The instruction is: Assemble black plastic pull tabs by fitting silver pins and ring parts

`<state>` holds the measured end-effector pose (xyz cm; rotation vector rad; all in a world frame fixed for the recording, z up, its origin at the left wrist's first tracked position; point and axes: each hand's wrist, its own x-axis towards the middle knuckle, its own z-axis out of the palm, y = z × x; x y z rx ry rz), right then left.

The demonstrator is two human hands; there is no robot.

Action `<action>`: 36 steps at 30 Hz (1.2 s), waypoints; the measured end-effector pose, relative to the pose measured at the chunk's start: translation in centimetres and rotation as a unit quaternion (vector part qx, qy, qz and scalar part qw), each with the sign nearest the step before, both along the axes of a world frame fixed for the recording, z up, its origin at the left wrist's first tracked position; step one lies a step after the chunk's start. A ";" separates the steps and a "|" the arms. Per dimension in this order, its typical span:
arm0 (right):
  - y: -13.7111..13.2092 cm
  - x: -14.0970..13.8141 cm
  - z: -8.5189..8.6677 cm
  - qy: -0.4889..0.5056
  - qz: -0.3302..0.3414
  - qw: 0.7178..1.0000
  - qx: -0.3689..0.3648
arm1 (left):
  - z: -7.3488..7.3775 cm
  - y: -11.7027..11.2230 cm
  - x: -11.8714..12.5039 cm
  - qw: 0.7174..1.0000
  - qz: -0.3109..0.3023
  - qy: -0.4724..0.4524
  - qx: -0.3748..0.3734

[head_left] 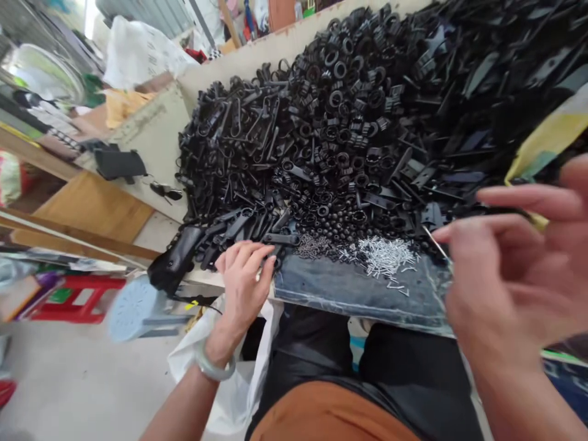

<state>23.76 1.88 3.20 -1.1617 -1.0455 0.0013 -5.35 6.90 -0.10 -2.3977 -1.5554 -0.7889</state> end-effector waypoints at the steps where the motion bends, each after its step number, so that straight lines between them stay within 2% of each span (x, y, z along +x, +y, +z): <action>1: 0.6 -0.3 0.4 -0.002 -0.025 1.000 0.015 | 0.3 0.8 0.6 0.999 -0.019 0.039 -0.004; 2: 1.1 -0.5 0.5 -0.025 -0.028 0.999 0.011 | 0.6 1.6 1.0 0.996 -0.038 0.077 -0.011; 3: 1.5 -0.8 0.4 -0.069 -0.001 0.998 -0.013 | 0.9 2.3 1.4 0.992 -0.053 0.110 -0.019; 4: 1.6 -1.3 -0.1 -0.124 0.056 0.989 -0.053 | 1.3 3.1 1.5 0.988 -0.063 0.136 -0.025; 7: 1.3 -3.6 -2.8 -0.235 0.255 0.924 -0.162 | 2.3 4.9 1.5 0.973 -0.105 0.200 -0.047; 9: 1.0 -5.9 -5.0 -0.248 0.322 0.889 -0.208 | 2.8 5.7 1.7 0.953 -0.154 0.250 -0.068; 11: 0.9 -8.2 -6.8 -0.272 0.341 0.865 -0.250 | 3.1 6.5 2.1 0.931 -0.193 0.298 -0.084; 13: 1.1 -9.9 -7.8 -0.289 0.337 0.853 -0.275 | 3.2 7.3 2.7 0.914 -0.218 0.327 -0.095; 17: 2.4 -10.7 -8.1 -0.262 0.324 0.864 -0.281 | 3.0 9.2 3.2 0.906 -0.244 0.326 -0.114; 21: 4.2 -10.0 -7.6 -0.196 0.322 0.885 -0.272 | 3.3 10.5 2.5 0.924 -0.246 0.261 -0.131; 24: 5.3 -10.5 -7.2 -0.168 0.312 0.892 -0.280 | 3.6 11.4 1.8 0.935 -0.251 0.206 -0.139; 27: 5.9 -12.2 -6.4 -0.185 0.284 0.879 -0.336 | 4.3 12.0 1.6 0.950 -0.247 0.128 -0.141; 31: 6.3 -14.4 -5.5 -0.282 0.235 0.843 -0.393 | 5.7 11.8 1.2 0.971 -0.199 -0.051 -0.125; 33: 6.4 -14.7 -5.6 -0.292 0.235 0.838 -0.398 | 6.2 11.0 0.4 0.960 -0.163 -0.178 -0.140; 36: 6.6 -14.4 -5.8 -0.260 0.233 0.845 -0.405 | 6.3 8.8 -1.2 0.904 -0.102 -0.371 -0.183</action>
